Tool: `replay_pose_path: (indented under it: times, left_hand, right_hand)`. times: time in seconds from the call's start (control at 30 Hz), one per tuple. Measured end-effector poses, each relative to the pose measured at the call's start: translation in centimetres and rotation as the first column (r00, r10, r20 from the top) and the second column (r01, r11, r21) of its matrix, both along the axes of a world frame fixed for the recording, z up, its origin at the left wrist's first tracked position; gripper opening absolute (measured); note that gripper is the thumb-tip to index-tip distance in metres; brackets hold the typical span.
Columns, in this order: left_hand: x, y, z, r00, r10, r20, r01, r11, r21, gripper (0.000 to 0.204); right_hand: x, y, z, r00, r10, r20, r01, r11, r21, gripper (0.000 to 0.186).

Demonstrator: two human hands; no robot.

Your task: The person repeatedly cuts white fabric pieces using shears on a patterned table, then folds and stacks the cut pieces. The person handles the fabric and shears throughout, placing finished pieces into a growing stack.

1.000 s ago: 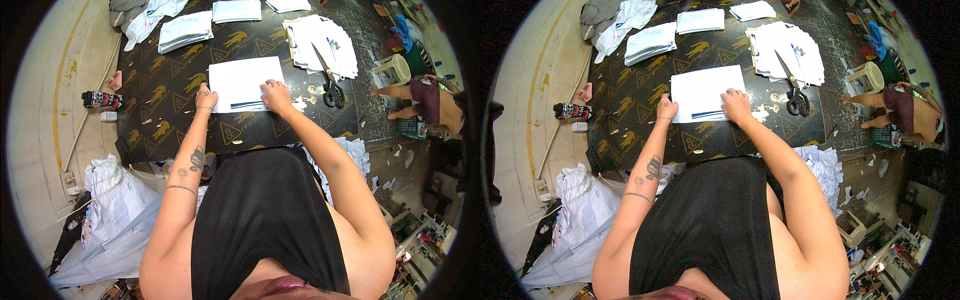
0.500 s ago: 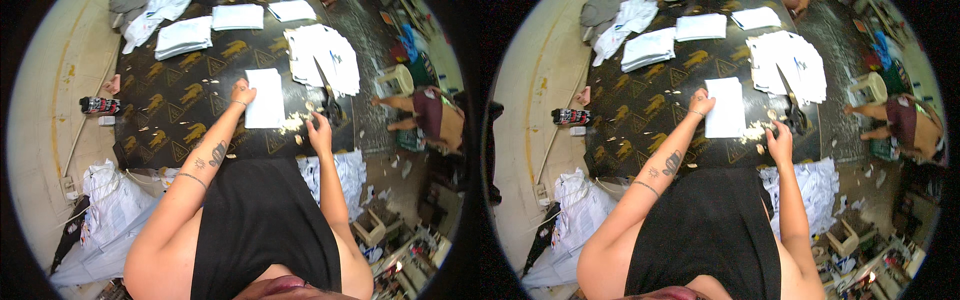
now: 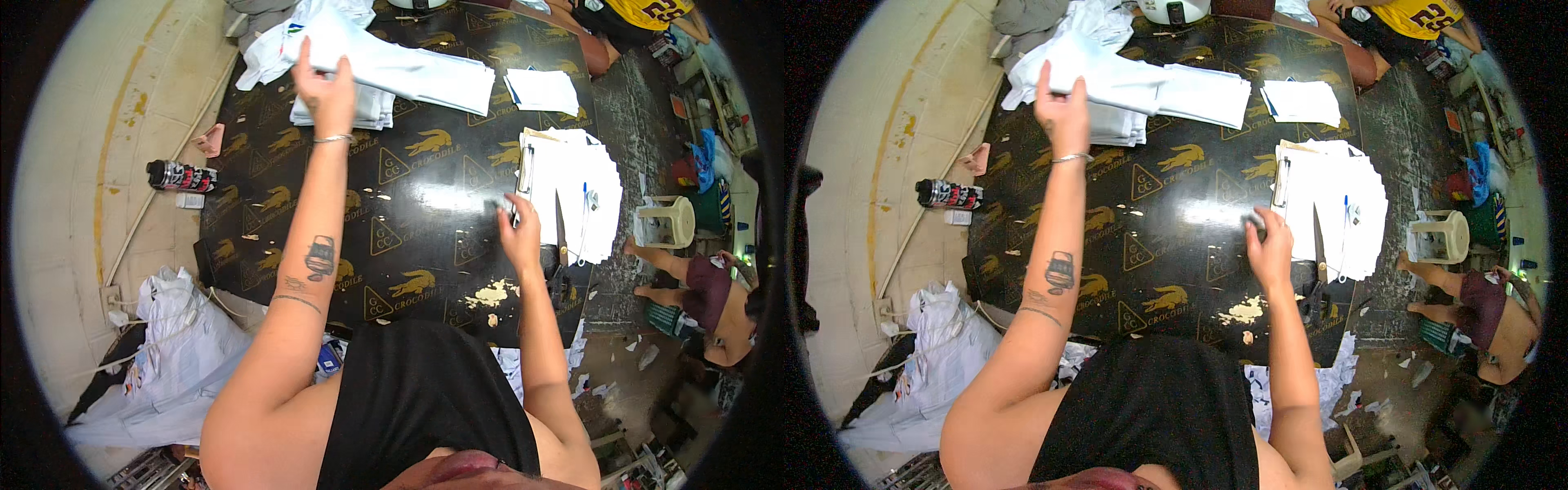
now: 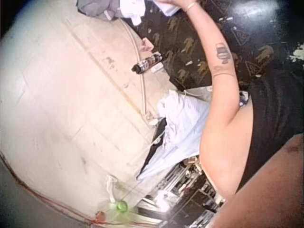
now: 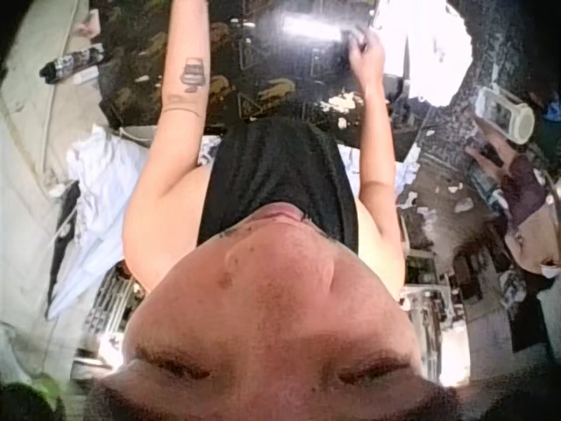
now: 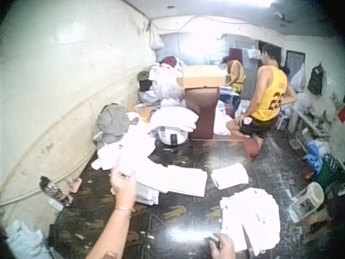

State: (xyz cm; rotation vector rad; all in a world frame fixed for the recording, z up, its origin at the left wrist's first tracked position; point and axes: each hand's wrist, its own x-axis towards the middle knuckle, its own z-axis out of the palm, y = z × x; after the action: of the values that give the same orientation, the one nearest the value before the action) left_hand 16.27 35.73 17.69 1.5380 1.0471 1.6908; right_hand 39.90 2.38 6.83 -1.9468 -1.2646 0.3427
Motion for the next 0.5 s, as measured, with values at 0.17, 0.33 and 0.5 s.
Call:
replay_pose_path:
  times: [0.17,0.33,0.5]
  left_hand:
    - [-6.1,6.0,-10.2,0.991,0.110,-0.071,-0.131,0.865,-0.484,0.078]
    - [-9.7,7.0,-14.7,0.998,0.051,-0.044,-0.068,0.792,-0.606,0.078]
    - [-10.4,2.7,-12.0,0.809,0.230,-0.540,-0.461,0.819,-0.342,0.076]
  right_hand:
    - [5.2,9.7,0.3,0.984,0.038,0.172,-0.050,0.997,0.066,0.029]
    - [14.3,19.5,-3.3,0.867,0.021,0.497,0.017,0.997,-0.071,0.025]
    - [23.7,23.8,-7.5,0.859,0.137,0.493,-0.048,0.981,-0.189,0.025]
